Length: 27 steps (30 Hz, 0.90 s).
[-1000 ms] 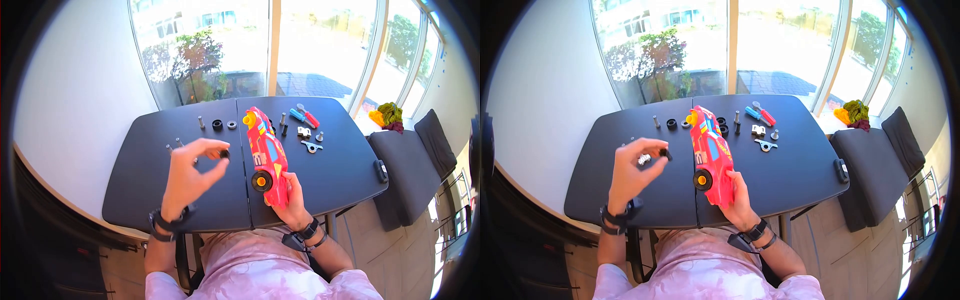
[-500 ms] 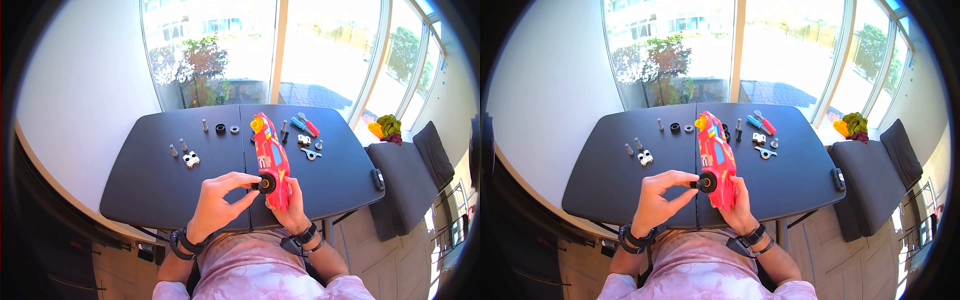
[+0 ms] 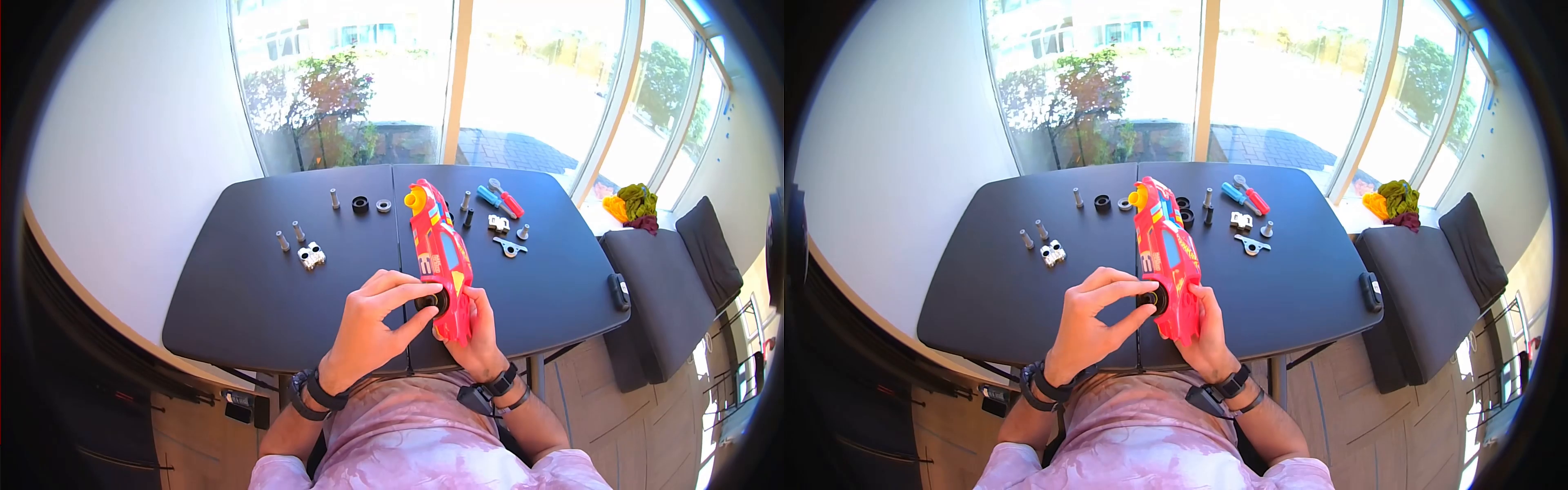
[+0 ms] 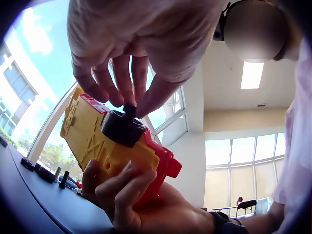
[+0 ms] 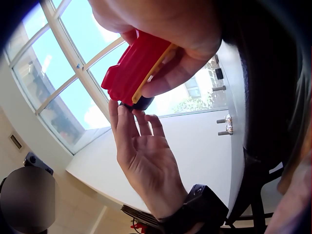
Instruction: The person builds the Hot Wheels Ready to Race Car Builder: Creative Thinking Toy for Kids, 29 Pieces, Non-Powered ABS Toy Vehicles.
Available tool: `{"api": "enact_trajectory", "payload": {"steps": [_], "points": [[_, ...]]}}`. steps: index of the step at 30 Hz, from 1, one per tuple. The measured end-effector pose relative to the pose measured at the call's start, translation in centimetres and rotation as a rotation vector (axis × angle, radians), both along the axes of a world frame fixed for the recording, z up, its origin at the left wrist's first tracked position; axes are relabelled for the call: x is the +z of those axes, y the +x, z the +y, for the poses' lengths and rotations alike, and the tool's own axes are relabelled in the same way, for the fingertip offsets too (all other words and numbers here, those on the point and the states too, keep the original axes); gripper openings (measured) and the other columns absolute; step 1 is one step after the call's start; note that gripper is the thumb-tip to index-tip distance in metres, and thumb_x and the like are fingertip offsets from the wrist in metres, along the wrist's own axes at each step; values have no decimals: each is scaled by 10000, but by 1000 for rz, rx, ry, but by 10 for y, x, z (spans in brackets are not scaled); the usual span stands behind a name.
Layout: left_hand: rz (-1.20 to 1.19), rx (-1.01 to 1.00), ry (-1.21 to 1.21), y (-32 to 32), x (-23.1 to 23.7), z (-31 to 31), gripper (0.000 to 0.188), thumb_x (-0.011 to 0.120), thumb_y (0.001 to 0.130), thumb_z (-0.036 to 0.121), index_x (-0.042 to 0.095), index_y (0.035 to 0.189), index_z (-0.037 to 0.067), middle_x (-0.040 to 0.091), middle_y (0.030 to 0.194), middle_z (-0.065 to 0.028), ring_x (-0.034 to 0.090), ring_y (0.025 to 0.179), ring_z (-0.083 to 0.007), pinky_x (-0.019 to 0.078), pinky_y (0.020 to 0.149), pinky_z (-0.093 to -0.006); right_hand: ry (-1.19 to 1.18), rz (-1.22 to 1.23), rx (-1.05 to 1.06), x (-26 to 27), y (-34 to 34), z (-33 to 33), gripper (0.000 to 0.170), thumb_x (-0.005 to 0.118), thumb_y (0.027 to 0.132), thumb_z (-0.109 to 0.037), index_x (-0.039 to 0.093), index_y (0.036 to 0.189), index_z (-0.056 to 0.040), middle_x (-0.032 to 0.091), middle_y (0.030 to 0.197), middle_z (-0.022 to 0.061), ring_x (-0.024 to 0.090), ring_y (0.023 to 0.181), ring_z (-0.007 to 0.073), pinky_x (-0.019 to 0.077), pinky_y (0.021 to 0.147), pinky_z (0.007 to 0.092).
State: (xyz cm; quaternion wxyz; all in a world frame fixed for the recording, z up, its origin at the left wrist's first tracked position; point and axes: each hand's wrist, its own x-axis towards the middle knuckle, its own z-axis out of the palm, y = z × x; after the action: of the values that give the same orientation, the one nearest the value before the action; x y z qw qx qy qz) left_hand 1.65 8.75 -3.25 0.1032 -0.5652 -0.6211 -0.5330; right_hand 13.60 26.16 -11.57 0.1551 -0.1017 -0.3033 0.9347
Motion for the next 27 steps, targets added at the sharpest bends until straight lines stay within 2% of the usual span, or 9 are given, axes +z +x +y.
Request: {"api": "enact_trajectory", "payload": {"steps": [3,6,9,12,15,18,21,24,27], "points": [[-9,-24,45,9,9,2,334,941,850,78,849,1171,58,778,1045,-88,730,986,-254,606,900,-379,-14,-4,-25,0,-1,-1,514,549,1117,-471,659,1397,-54,797,1158,81,777,932,198,616,710,351],[-8,103,32,18,17,-1,354,899,861,45,821,1205,55,786,1075,-98,740,1038,-280,604,937,-410,-35,-1,-18,0,-2,-1,508,551,1117,-467,659,1391,-53,797,1152,83,772,918,197,612,705,349],[65,153,-76,2,-5,-4,366,883,867,66,803,1223,64,783,1095,-102,737,1046,-289,602,931,-406,-19,-26,-27,8,1,-4,499,551,1117,-458,660,1385,-52,796,1144,84,770,902,198,612,701,351],[54,28,-19,3,-2,-1,348,897,859,90,807,1194,69,781,1082,-98,730,1028,-286,598,919,-403,-28,-18,-24,3,0,-2,497,554,1115,-456,660,1384,-52,794,1141,83,770,902,202,613,708,357],[43,79,51,17,17,-2,305,899,848,77,821,1142,58,785,1086,-95,729,1023,-281,601,909,-399,-38,-25,-36,3,-1,-2,502,559,1112,-460,659,1386,-52,793,1136,80,770,910,205,613,711,360],[70,165,-85,6,3,-6,368,893,830,62,804,1187,51,787,1107,-97,734,1042,-284,605,938,-406,-16,-27,-18,7,1,-3,499,556,1114,-457,658,1387,-53,793,1138,78,771,917,201,615,711,361],[98,55,-18,2,-2,-1,367,900,827,84,790,1175,44,780,1088,-89,720,1012,-273,597,910,-402,-30,-20,-38,6,0,-4,497,556,1115,-454,656,1390,-52,792,1149,80,773,919,199,617,705,359],[-5,19,32,16,12,-2,356,897,824,79,782,1159,43,779,1077,-87,718,1009,-280,590,914,-407,-23,-8,-31,3,-1,-2,497,562,1112,-455,657,1388,-54,790,1158,81,770,921,197,615,709,361],[70,177,-81,8,3,-4,354,884,819,53,773,1155,47,778,1084,-92,717,1004,-287,588,898,-408,-12,-5,-16,2,0,-1,496,567,1110,-458,658,1387,-57,790,1161,80,769,922,196,613,709,360]]}}
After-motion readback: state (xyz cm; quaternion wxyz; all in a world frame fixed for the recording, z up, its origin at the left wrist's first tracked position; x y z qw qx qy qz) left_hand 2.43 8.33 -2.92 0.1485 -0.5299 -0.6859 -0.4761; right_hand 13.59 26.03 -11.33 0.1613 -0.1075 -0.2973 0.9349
